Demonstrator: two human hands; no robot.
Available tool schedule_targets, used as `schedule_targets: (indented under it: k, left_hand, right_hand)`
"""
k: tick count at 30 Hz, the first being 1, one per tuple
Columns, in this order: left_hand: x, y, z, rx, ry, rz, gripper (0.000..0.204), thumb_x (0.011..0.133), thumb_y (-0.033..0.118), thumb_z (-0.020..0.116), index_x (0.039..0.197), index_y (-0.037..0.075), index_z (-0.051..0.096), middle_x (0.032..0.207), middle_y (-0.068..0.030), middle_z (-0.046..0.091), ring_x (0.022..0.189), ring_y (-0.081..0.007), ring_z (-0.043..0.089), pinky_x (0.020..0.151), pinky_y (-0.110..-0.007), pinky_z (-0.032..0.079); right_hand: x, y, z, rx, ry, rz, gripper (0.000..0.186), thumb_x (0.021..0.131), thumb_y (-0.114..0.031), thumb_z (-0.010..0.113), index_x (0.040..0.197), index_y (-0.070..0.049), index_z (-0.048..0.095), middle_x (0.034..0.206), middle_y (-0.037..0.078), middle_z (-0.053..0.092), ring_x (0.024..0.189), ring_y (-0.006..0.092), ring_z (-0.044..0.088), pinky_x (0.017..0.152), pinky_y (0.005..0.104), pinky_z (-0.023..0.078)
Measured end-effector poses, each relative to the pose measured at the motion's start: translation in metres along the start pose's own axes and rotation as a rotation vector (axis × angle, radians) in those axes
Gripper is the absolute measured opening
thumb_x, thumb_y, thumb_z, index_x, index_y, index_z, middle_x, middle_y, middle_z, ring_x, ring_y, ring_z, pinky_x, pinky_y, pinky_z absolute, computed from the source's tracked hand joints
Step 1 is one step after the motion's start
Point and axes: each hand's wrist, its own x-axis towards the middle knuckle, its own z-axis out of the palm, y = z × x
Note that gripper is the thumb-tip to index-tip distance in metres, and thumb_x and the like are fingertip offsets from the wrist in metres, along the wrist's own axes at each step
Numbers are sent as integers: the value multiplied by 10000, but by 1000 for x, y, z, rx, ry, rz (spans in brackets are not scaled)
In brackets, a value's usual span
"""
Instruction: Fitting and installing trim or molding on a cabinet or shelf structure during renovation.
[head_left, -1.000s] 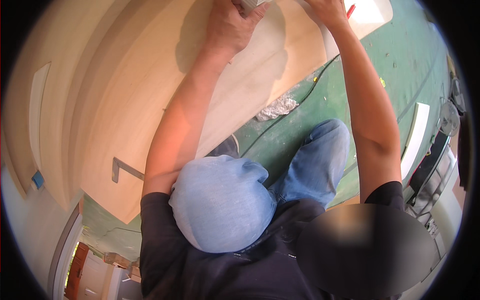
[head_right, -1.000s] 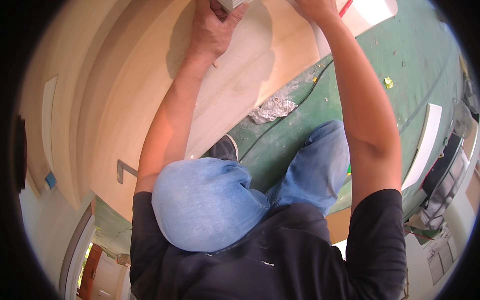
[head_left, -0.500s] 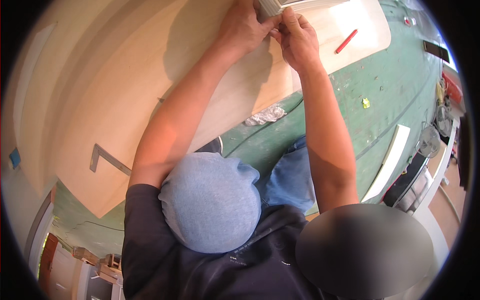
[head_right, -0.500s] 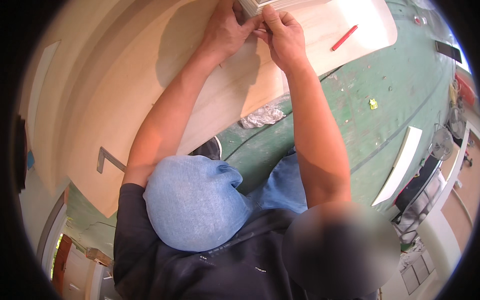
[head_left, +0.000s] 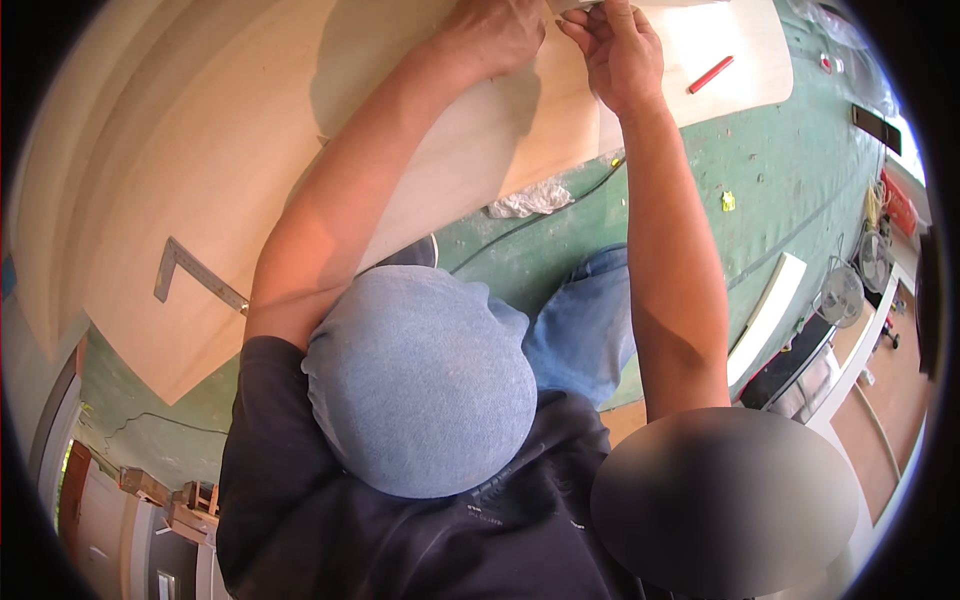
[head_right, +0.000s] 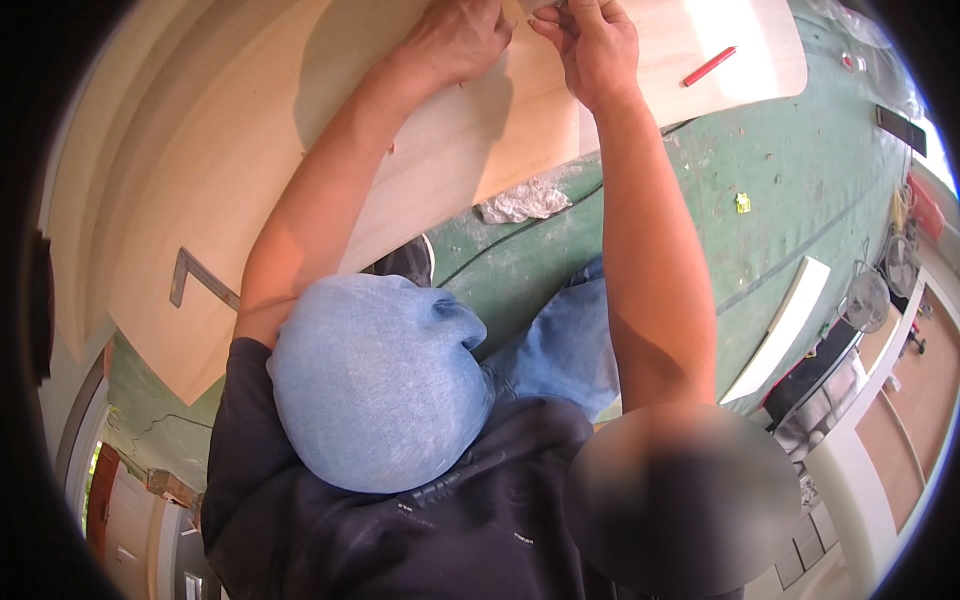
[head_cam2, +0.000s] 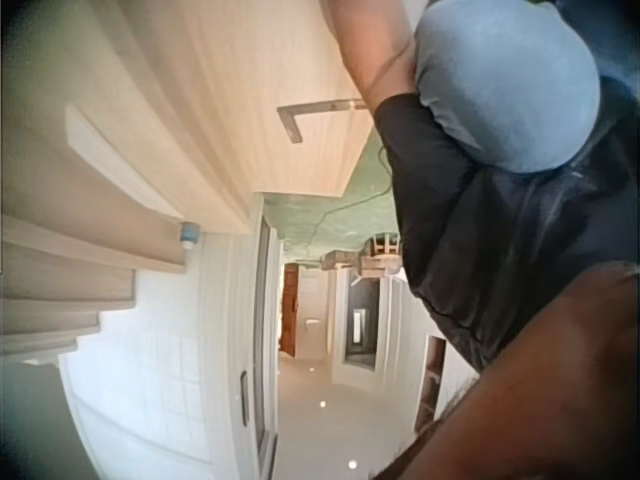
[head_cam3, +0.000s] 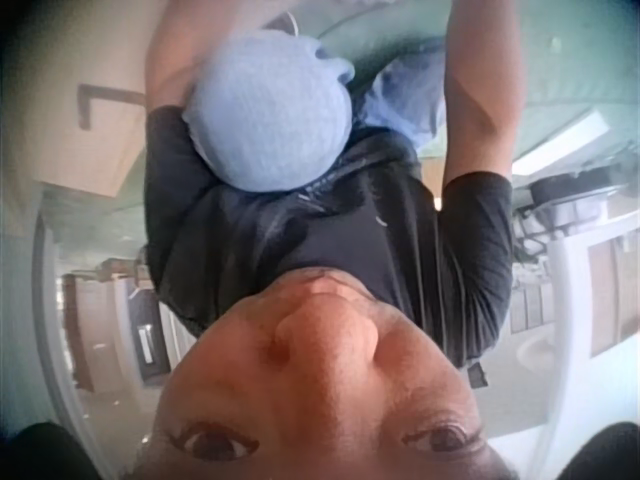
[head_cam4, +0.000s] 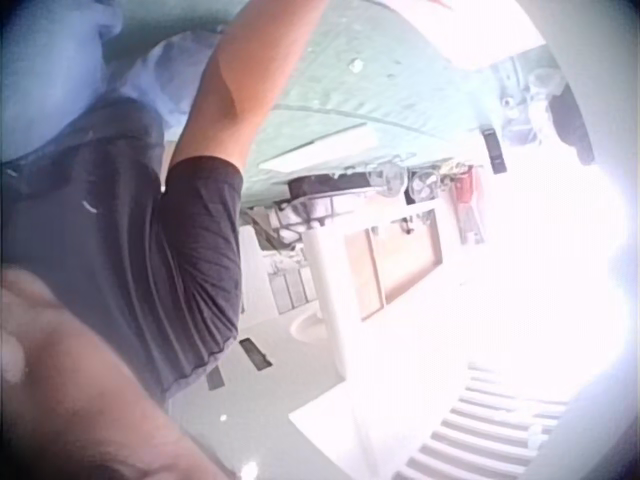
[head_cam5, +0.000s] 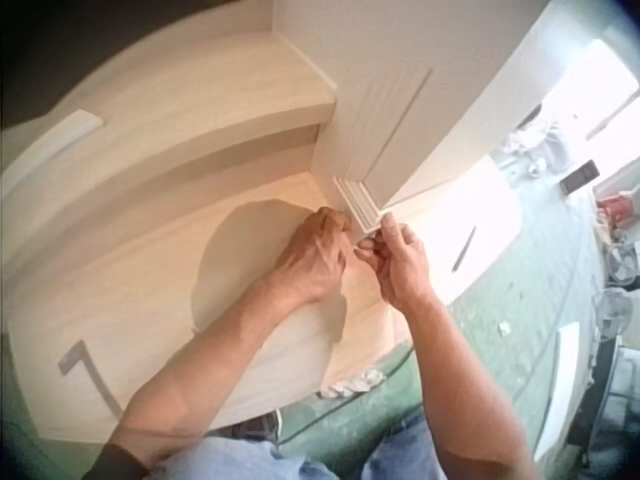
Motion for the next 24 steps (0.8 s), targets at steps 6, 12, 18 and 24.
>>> schedule_targets:
  k: [6, 12, 18, 24]
  left_hand:
    - [3, 7, -6, 52, -23, 1, 331, 864, 75, 656, 1159, -40, 562, 1115, -270, 613, 1066, -422, 614, 944, -501, 498]
    - [15, 30, -10, 101, 9, 9, 429, 899, 303, 722, 1146, -24, 595, 1086, -276, 652, 1003, -428, 651, 868, -540, 520]
    - [19, 28, 12, 210, 93, -67, 394, 968, 381, 658, 1090, 9, 611, 1033, -237, 679, 915, -411, 675, 775, -512, 543]
    - [16, 16, 28, 312, 182, -46, 477, 950, 485, 692, 1049, 27, 602, 973, -190, 674, 873, -359, 676, 776, -479, 534]
  right_hand:
    - [2, 3, -7, -12, 24, 13, 338, 1074, -358, 601, 1018, -27, 568, 833, 62, 615, 691, 163, 628, 616, 295, 544]
    - [-2, 3, -4, -8, 39, 4, 326, 1067, -359, 619, 964, -52, 581, 738, 42, 616, 600, 146, 554, 582, 283, 492]
    - [-1, -1, -3, -76, 29, 35, 351, 1046, -387, 652, 917, -67, 586, 722, 36, 616, 576, 131, 531, 554, 262, 451]
    - [6, 4, -21, 27, 15, 113, 487, 915, -276, 830, 1182, 31, 562, 1044, 126, 668, 815, 194, 665, 721, 329, 584]
